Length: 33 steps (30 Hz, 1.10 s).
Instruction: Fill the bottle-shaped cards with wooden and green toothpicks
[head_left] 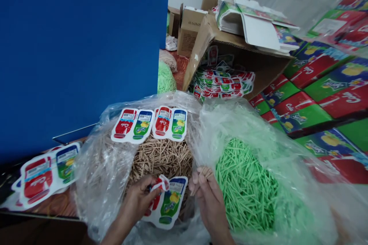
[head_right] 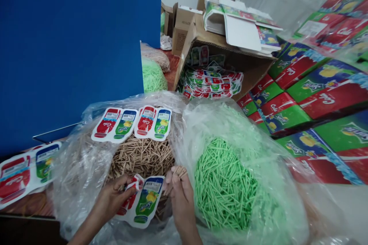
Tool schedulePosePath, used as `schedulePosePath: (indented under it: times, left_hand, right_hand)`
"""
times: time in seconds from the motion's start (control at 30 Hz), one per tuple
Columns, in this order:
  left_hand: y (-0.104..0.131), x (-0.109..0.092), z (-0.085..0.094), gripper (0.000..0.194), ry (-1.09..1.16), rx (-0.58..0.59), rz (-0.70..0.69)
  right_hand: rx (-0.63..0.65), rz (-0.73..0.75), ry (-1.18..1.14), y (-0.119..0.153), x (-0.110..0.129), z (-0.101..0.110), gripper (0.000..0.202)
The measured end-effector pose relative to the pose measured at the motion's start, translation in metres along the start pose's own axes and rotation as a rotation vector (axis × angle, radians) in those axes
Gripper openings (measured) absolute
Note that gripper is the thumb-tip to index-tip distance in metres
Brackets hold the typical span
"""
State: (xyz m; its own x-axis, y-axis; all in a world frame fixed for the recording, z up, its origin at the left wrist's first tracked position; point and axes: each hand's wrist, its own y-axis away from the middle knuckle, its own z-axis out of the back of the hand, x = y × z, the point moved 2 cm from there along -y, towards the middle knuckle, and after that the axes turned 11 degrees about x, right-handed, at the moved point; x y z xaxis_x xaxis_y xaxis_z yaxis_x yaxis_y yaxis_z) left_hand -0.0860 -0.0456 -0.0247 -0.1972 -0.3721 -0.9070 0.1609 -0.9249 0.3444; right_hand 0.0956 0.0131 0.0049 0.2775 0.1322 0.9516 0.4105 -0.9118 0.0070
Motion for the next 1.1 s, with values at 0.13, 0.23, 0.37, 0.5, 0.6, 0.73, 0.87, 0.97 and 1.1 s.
schedulePosePath:
  times: [0.13, 0.23, 0.37, 0.5, 0.6, 0.73, 0.87, 0.97, 1.1]
  left_hand:
    - [-0.001, -0.010, -0.007, 0.017, -0.114, 0.093, -0.088]
    - [-0.004, -0.014, -0.010, 0.015, -0.147, 0.148, -0.116]
    - [-0.004, -0.014, -0.012, 0.013, -0.138, 0.265, -0.046]
    - [-0.002, -0.015, -0.012, 0.017, -0.181, 0.301, -0.004]
    - [-0.002, -0.016, -0.011, 0.015, -0.174, 0.296, -0.003]
    - [-0.004, -0.021, -0.010, 0.009, -0.181, 0.294, -0.086]
    - [-0.004, -0.023, -0.011, 0.010, -0.076, 0.314, -0.083]
    - [-0.004, -0.017, -0.010, 0.014, 0.126, 0.333, -0.046]
    - [-0.006, -0.006, -0.006, 0.020, 0.201, 0.291, -0.083]
  right_hand:
    - [0.061, -0.026, -0.083, -0.010, 0.006, -0.017, 0.021]
    - [0.106, -0.074, 0.051, -0.016, 0.001, -0.026, 0.028]
    - [0.207, -0.112, 0.122, -0.025, 0.000, -0.033, 0.034]
    - [0.281, -0.146, 0.173, -0.034, 0.010, -0.032, 0.034]
    - [0.281, -0.173, 0.204, -0.039, 0.015, -0.029, 0.036]
    - [0.309, -0.219, 0.220, -0.041, 0.011, -0.032, 0.040]
    - [0.332, -0.233, 0.181, -0.041, 0.002, -0.039, 0.042]
    - [0.353, -0.236, 0.148, -0.041, 0.001, -0.038, 0.042]
    - [0.420, -0.167, 0.310, -0.035, 0.012, -0.030, 0.031]
